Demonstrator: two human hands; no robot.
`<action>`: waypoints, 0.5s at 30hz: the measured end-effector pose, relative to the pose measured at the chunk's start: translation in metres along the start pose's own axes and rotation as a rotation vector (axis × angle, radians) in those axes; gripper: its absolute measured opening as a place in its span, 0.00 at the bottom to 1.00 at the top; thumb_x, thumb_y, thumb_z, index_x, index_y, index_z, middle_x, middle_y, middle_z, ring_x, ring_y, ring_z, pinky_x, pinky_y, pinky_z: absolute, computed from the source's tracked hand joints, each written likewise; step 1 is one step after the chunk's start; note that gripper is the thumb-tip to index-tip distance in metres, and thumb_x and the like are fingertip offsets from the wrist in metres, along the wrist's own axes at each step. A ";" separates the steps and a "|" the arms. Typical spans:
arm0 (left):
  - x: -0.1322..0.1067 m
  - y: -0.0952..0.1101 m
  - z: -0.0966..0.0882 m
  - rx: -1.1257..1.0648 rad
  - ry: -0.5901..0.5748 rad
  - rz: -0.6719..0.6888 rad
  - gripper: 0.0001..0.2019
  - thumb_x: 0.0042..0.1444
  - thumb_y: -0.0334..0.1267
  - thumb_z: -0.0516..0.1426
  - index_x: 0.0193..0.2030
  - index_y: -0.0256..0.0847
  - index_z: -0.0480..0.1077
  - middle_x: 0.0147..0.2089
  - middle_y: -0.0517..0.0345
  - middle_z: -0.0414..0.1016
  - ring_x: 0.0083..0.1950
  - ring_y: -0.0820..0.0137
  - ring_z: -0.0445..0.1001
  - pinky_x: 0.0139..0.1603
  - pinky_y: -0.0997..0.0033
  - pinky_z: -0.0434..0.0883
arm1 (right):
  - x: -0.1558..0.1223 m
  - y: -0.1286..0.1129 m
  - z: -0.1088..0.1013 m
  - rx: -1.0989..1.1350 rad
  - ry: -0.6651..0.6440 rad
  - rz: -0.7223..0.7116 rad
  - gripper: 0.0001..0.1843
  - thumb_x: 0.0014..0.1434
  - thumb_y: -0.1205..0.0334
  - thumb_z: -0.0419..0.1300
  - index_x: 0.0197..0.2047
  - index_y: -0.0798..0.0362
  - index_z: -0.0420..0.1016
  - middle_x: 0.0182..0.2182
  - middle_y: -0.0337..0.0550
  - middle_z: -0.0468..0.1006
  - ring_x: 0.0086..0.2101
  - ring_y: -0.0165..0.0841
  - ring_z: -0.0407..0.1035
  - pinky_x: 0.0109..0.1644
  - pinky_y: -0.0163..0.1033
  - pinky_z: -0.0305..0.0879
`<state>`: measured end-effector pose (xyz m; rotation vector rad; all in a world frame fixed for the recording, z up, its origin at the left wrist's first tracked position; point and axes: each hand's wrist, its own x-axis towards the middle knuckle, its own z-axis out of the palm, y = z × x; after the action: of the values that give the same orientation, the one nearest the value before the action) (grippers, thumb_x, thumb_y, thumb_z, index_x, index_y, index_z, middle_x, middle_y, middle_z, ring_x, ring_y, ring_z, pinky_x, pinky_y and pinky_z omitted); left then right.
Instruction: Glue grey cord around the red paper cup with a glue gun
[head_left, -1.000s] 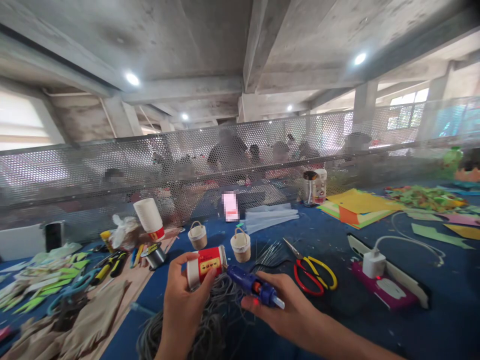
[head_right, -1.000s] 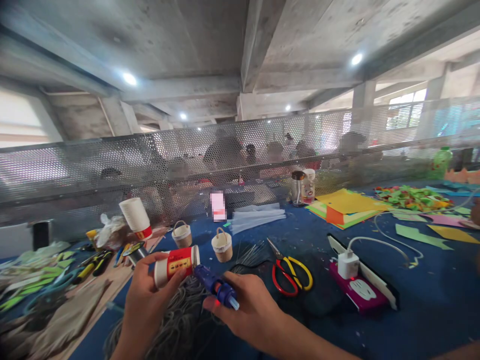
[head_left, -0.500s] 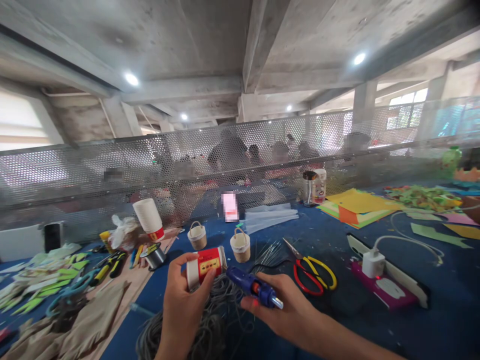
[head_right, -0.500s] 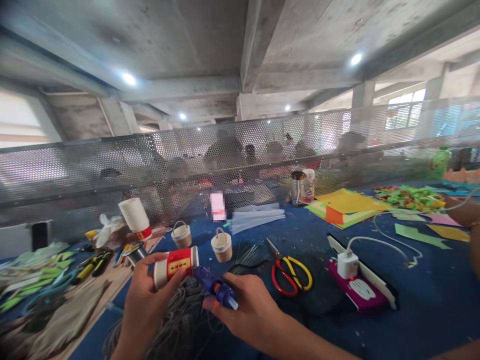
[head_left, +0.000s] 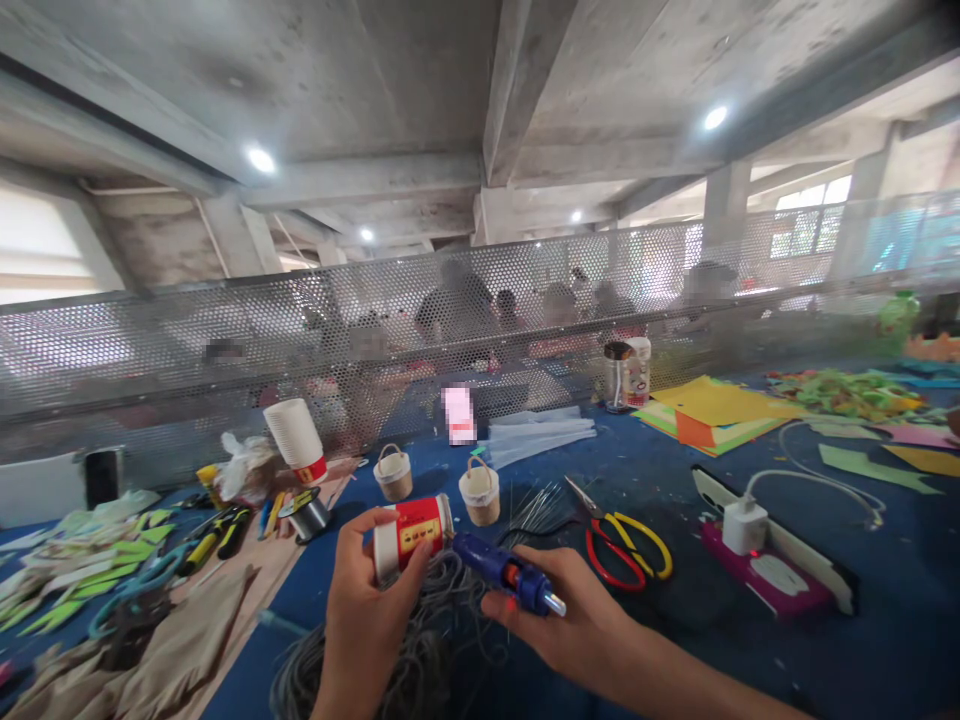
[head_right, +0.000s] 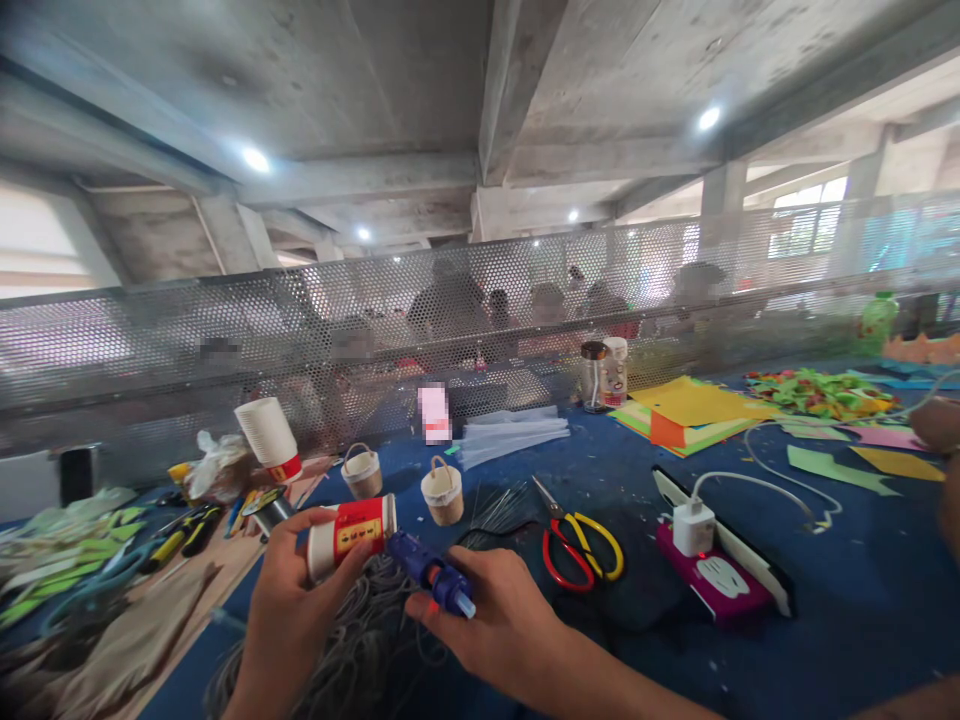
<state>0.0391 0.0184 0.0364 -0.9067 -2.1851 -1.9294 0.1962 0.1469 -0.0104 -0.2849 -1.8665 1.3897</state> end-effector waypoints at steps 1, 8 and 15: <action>0.000 0.000 0.000 0.002 0.001 0.003 0.28 0.43 0.51 0.68 0.47 0.44 0.65 0.30 0.60 0.81 0.29 0.60 0.80 0.33 0.62 0.76 | 0.000 0.000 0.000 -0.004 0.003 0.001 0.13 0.51 0.49 0.71 0.33 0.49 0.82 0.21 0.37 0.74 0.28 0.35 0.69 0.28 0.34 0.62; 0.000 -0.005 -0.001 0.035 -0.007 0.026 0.28 0.44 0.51 0.68 0.48 0.45 0.64 0.32 0.59 0.82 0.31 0.59 0.81 0.35 0.61 0.76 | 0.001 0.002 -0.001 -0.040 0.001 -0.013 0.11 0.52 0.50 0.70 0.32 0.49 0.81 0.21 0.37 0.74 0.26 0.34 0.66 0.27 0.35 0.61; -0.005 0.003 0.003 -0.013 0.007 0.045 0.25 0.45 0.49 0.67 0.46 0.45 0.64 0.32 0.60 0.82 0.31 0.60 0.81 0.35 0.63 0.76 | 0.002 0.001 -0.001 -0.038 -0.023 0.034 0.14 0.54 0.49 0.68 0.32 0.51 0.80 0.23 0.36 0.74 0.24 0.30 0.64 0.27 0.34 0.59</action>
<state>0.0453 0.0195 0.0358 -0.9408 -2.1321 -1.9260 0.1955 0.1490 -0.0102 -0.3222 -1.9167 1.3873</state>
